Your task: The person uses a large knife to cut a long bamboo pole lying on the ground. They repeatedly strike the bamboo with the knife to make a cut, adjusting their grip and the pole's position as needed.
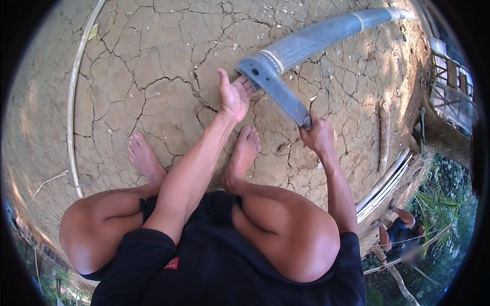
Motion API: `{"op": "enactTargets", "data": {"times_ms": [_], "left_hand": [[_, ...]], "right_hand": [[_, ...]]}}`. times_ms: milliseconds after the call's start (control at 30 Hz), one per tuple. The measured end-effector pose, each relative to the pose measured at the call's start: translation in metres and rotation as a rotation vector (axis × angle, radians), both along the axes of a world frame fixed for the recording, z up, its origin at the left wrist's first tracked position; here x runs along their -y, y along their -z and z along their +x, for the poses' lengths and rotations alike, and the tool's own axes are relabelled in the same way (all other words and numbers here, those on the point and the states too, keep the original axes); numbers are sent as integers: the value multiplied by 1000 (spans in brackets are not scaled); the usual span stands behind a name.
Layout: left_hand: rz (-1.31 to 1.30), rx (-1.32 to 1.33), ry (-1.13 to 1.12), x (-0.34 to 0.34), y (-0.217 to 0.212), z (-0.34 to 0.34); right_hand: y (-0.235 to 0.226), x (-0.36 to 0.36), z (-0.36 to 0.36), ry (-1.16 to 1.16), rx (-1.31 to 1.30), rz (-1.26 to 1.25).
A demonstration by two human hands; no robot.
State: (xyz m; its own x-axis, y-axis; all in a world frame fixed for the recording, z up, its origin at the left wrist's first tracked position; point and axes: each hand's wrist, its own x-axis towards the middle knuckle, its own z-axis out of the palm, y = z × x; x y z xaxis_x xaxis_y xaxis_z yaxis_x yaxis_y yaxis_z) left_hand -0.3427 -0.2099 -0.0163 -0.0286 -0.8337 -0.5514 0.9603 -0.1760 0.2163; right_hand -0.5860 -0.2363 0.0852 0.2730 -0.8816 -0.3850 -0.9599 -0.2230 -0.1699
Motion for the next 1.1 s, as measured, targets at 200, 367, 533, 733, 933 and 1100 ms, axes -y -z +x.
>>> {"op": "enactTargets", "data": {"times_ms": [200,367,533,733,933,1100], "left_hand": [[64,82,32,-6,10,-10],[40,9,29,-1,3,-16],[65,-20,-11,-2,4,-14],[64,-86,-11,-6,2,-19],[61,-19,-40,-10,10,-3],[141,-23,-13,-12,18,-25]], "right_hand": [[-6,2,5,92,-15,105],[12,9,-3,308,36,-20],[6,-16,-5,20,-36,25],[3,-6,-6,254,49,69],[8,10,-12,227,-13,25],[-14,-9,-10,-60,-38,97]]}}
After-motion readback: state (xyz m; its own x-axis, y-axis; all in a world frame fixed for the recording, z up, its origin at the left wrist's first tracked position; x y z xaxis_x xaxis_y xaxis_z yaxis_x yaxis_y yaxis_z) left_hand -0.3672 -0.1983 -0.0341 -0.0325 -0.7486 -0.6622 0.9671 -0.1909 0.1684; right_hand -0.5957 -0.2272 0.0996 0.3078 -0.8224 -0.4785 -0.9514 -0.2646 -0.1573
